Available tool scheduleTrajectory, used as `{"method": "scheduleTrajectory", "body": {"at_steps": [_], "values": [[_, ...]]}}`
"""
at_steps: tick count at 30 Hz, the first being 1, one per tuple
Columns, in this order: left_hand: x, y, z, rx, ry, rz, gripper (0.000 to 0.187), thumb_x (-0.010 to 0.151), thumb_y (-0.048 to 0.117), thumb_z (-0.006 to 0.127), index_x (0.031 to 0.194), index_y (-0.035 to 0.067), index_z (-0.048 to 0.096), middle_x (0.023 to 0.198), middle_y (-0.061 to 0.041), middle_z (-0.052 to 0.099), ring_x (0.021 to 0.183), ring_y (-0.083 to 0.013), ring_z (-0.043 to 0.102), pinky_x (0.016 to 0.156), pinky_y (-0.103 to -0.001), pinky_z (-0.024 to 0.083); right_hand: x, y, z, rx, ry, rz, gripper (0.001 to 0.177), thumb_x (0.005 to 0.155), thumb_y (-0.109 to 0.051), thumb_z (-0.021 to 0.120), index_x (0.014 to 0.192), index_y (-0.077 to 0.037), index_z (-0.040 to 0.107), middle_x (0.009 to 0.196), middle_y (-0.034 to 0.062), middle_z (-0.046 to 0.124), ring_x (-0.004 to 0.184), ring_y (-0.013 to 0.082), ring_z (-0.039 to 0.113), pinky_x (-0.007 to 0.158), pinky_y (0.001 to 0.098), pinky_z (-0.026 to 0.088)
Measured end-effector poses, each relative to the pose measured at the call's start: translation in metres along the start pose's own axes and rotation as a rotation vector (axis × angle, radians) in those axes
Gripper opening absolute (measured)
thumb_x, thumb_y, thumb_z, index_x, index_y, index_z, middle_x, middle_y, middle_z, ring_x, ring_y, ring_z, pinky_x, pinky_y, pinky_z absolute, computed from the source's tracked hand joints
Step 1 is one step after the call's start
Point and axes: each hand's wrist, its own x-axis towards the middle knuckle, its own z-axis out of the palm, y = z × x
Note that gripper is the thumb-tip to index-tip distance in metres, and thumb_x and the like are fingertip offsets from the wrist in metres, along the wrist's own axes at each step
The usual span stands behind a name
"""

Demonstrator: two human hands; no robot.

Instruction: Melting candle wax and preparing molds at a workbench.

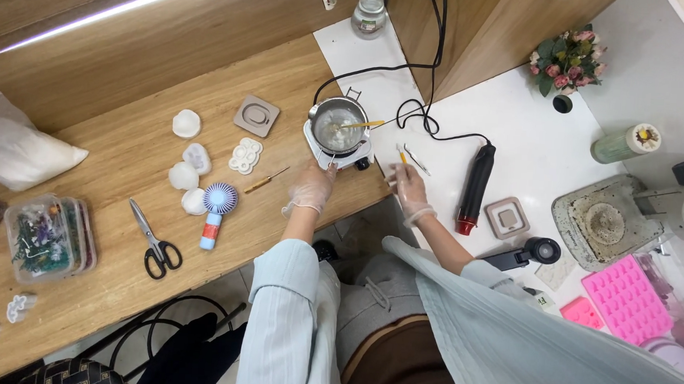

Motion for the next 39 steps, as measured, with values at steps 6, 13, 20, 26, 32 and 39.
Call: {"method": "scheduleTrajectory", "body": {"at_steps": [6,13,20,26,32,39], "values": [[-0.025,0.01,-0.016,0.005,0.062,0.023,0.066,0.092,0.062,0.06,0.125,0.005,0.062,0.119,-0.022,0.071,0.111,-0.0388,0.069,0.092,-0.051,0.054,-0.012,0.055,-0.026,-0.059,-0.21,0.066,0.047,0.106,-0.046,0.046,0.119,-0.004,0.062,0.098,0.0105,0.072,0.086,0.014,0.068,0.082,0.0298,0.058],[-0.041,0.002,-0.045,-0.036,0.22,0.06,0.077,0.089,0.066,0.062,0.133,0.004,0.054,0.124,-0.023,0.064,0.116,-0.04,0.064,0.096,-0.052,0.049,-0.015,0.06,-0.034,0.015,-0.194,0.111,0.049,0.104,-0.046,0.047,0.111,-0.003,0.069,0.087,0.0089,0.071,0.078,0.0149,0.067,0.077,0.0303,0.058],[-0.041,-0.086,-0.027,-0.379,0.557,-0.06,0.072,0.102,0.064,0.036,0.143,0.006,0.051,0.142,-0.017,0.057,0.131,-0.0341,0.059,0.11,-0.052,0.047,-0.009,0.068,-0.033,0.112,-0.158,0.134,0.045,0.106,-0.04,0.051,0.105,0.001,0.068,0.083,0.0109,0.07,0.071,0.0177,0.067,0.069,0.0347,0.06],[-0.031,-0.17,0.05,0.184,0.419,0.136,0.101,0.089,0.082,0.037,0.161,0.017,0.008,0.164,-0.024,0.01,0.15,-0.0418,0.015,0.117,-0.057,0.024,-0.033,0.076,-0.019,-0.745,0.019,-0.573,0.02,0.099,-0.025,0.065,0.106,-0.006,0.064,0.096,0.0125,0.07,0.076,0.0267,0.069,0.068,0.0405,0.058],[-0.029,-0.157,0.064,0.519,0.011,0.028,0.106,0.083,0.09,0.034,0.164,0.036,-0.008,0.17,-0.022,-0.014,0.155,-0.0419,-0.009,0.119,-0.066,0.011,-0.028,0.061,-0.041,-0.853,0.028,-0.515,0.021,0.093,-0.019,0.07,0.104,-0.007,0.057,0.093,0.0109,0.065,0.078,0.0283,0.066,0.066,0.0424,0.055],[-0.014,-0.141,0.051,0.481,-0.211,-0.104,0.126,0.074,0.093,0.05,0.162,0.034,-0.019,0.163,-0.025,-0.033,0.148,-0.0481,-0.029,0.114,-0.076,0.005,-0.033,0.084,-0.036,-0.989,0.19,-0.573,0.031,0.091,-0.029,0.074,0.105,-0.008,0.056,0.098,0.0123,0.054,0.089,0.0284,0.056,0.078,0.0417,0.047]]}}
